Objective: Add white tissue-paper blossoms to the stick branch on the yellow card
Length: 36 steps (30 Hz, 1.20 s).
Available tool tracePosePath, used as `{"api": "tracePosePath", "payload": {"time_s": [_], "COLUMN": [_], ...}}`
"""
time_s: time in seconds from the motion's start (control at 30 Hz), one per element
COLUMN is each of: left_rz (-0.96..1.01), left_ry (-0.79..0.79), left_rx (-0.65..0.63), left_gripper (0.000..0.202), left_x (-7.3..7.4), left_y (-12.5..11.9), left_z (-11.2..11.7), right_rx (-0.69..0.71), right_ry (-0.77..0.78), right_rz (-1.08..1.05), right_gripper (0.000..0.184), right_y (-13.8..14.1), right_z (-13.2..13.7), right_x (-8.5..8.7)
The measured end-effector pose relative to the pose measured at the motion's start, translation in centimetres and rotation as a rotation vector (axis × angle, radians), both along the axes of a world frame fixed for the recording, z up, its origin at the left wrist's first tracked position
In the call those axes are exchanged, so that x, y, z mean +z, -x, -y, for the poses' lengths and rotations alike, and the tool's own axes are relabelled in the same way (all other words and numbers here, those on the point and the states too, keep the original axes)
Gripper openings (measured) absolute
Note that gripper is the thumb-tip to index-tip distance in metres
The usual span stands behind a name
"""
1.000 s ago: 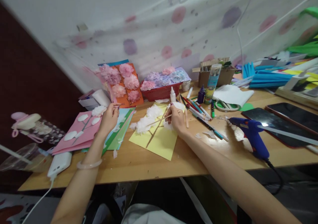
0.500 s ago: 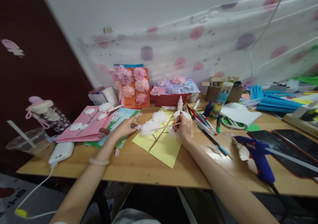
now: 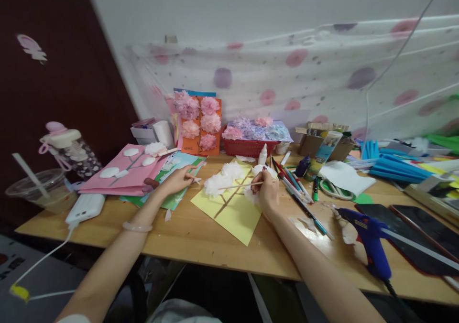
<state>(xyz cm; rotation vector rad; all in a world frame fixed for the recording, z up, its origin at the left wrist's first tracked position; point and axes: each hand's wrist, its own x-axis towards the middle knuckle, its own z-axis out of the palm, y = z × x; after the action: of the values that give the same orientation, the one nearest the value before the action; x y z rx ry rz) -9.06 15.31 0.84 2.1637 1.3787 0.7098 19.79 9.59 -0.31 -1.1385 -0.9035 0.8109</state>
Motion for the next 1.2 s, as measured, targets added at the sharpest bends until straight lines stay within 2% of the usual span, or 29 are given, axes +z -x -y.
{"api": "tracePosePath", "payload": {"time_s": [0.13, 0.27, 0.43, 0.63, 0.8, 0.97, 1.2], "left_rz": [0.026, 0.044, -0.001, -0.041, 0.002, -0.043, -0.077], "left_ry": [0.044, -0.004, -0.083, -0.109, -0.133, -0.037, 0.016], "left_rx": [-0.024, -0.021, 0.028, 0.048, 0.004, -0.042, -0.055], "left_gripper": [0.06, 0.049, 0.036, 0.045, 0.047, 0.062, 0.071], "left_x": [-0.1, 0.1, 0.5, 0.4, 0.5, 0.4, 0.1], "left_y": [0.2, 0.0, -0.1, 0.1, 0.2, -0.3, -0.5], "left_z": [0.1, 0.3, 0.7, 0.8, 0.9, 1.3, 1.0], "right_rx": [0.024, 0.014, 0.015, 0.016, -0.007, -0.018, 0.022], "right_ry": [-0.004, 0.006, 0.0, -0.023, -0.002, -0.008, -0.046], "right_rz": [0.005, 0.024, 0.006, -0.044, -0.075, -0.072, -0.043], "right_gripper": [0.046, 0.046, 0.046, 0.046, 0.046, 0.045, 0.046], "right_y": [-0.4, -0.6, -0.3, -0.1, -0.1, -0.1, -0.5], "right_z": [-0.5, -0.8, -0.7, -0.6, -0.7, -0.7, -1.1], "right_x": [-0.8, -1.3, -1.2, -1.0, -1.1, -1.0, -1.6]}}
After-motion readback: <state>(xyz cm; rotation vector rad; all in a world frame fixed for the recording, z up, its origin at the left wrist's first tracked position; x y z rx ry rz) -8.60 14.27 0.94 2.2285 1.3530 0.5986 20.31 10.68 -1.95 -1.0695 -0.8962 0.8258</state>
